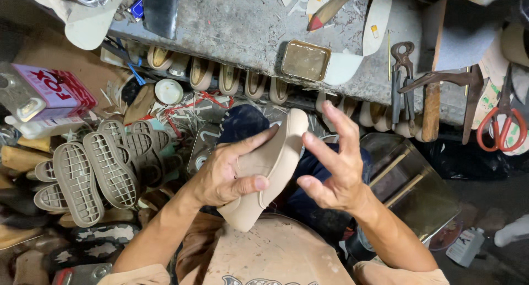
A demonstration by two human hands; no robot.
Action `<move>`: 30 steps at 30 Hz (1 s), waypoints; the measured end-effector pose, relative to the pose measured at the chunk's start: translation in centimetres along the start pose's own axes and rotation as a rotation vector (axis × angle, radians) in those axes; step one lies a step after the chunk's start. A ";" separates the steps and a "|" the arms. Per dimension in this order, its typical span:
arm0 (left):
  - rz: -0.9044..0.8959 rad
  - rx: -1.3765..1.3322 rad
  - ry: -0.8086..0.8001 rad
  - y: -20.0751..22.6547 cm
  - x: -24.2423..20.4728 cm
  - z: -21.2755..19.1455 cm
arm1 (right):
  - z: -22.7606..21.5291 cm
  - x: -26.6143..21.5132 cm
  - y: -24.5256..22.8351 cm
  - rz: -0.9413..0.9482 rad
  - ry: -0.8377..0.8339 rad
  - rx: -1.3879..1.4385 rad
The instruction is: The person sits on the floor and applies a substance to the sides and soles of beige shoes using a small white cloth. They repeatedly dip the cloth into a container and rub the shoe surfaces, handling multiple shoes one at a time.
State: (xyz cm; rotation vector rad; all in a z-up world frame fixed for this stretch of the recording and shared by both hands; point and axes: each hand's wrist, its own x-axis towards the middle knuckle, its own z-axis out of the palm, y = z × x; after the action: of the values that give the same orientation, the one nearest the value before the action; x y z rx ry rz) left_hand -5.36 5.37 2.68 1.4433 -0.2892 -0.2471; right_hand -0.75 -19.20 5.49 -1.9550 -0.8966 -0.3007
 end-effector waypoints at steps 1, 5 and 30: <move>-0.002 0.001 0.000 0.4 0.2 0.1 | 0.1 -0.2 0.2 0.001 0.001 0.002; 0.034 0.059 -0.023 1.4 0.2 0.3 | 0.1 -1.7 0.9 -0.093 0.003 -0.061; -0.004 0.095 -0.009 2.0 -0.8 0.4 | -1.9 -2.8 0.1 -0.298 -0.052 -0.348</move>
State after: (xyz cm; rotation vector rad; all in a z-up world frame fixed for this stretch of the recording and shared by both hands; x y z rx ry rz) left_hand -6.31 5.48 4.65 1.5367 -0.3092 -0.2457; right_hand -2.36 -22.08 4.96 -2.1492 -1.2386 -0.6150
